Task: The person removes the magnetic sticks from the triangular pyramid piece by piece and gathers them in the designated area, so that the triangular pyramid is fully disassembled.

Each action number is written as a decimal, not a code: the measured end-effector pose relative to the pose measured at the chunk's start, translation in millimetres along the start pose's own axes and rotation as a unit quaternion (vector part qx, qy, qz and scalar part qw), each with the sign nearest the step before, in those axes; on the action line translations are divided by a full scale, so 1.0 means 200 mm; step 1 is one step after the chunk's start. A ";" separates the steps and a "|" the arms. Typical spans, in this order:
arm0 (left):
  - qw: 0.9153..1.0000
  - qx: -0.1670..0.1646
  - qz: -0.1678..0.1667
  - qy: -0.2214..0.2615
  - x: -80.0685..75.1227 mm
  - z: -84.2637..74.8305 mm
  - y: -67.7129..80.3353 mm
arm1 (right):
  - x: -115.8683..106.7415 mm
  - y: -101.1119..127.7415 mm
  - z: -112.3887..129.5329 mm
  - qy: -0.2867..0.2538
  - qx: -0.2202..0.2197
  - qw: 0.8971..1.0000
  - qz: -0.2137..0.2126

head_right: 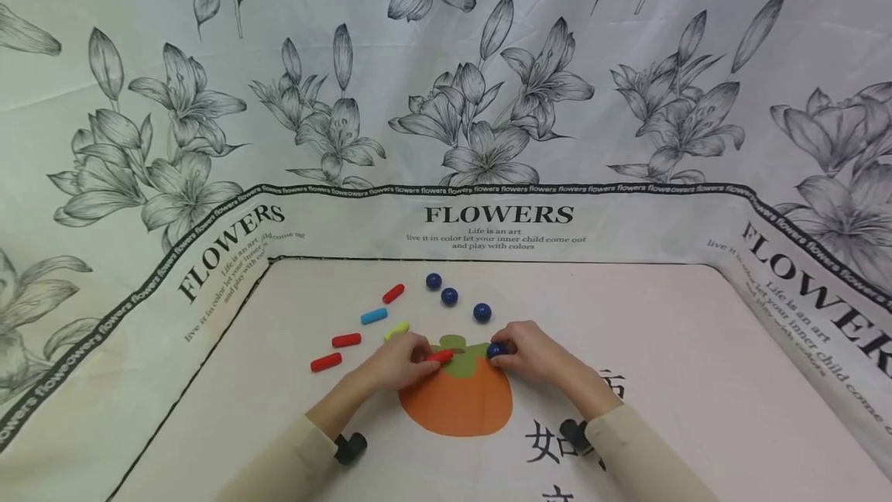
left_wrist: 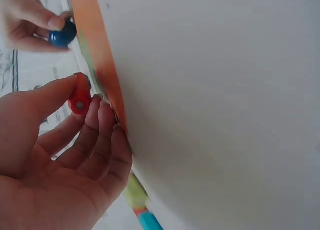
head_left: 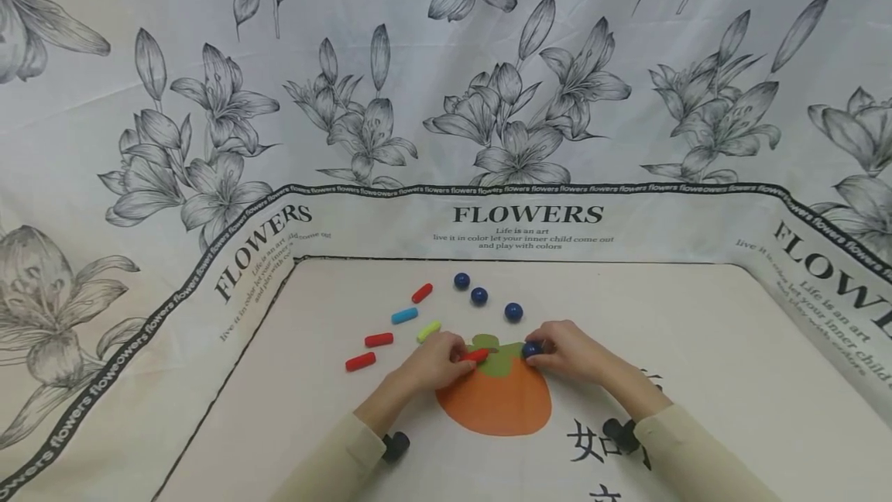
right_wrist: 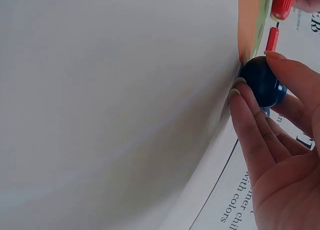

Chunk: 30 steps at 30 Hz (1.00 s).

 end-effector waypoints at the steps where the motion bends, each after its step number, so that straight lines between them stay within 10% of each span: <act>1: 1.000 -0.003 -0.002 0.004 -0.01 0.02 0.01 | 0.00 0.00 0.00 0.000 0.004 1.000 -0.001; 23: 0.997 -0.059 -0.050 0.009 -0.15 0.23 0.15 | -0.01 0.00 -0.01 -0.021 0.031 0.999 -0.013; 30: 0.997 -0.070 -0.044 0.004 -0.14 0.23 0.14 | -0.10 -0.08 -0.05 0.001 0.056 0.995 -0.082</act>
Point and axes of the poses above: each hand's wrist, its own y-axis away from the middle knuckle, its own x-axis out of the palm, z = x × y, the point moved 1 cm from there along -y, towards the middle knuckle, and after that the axes turned 6 degrees about -y, right-handed, at the moved point
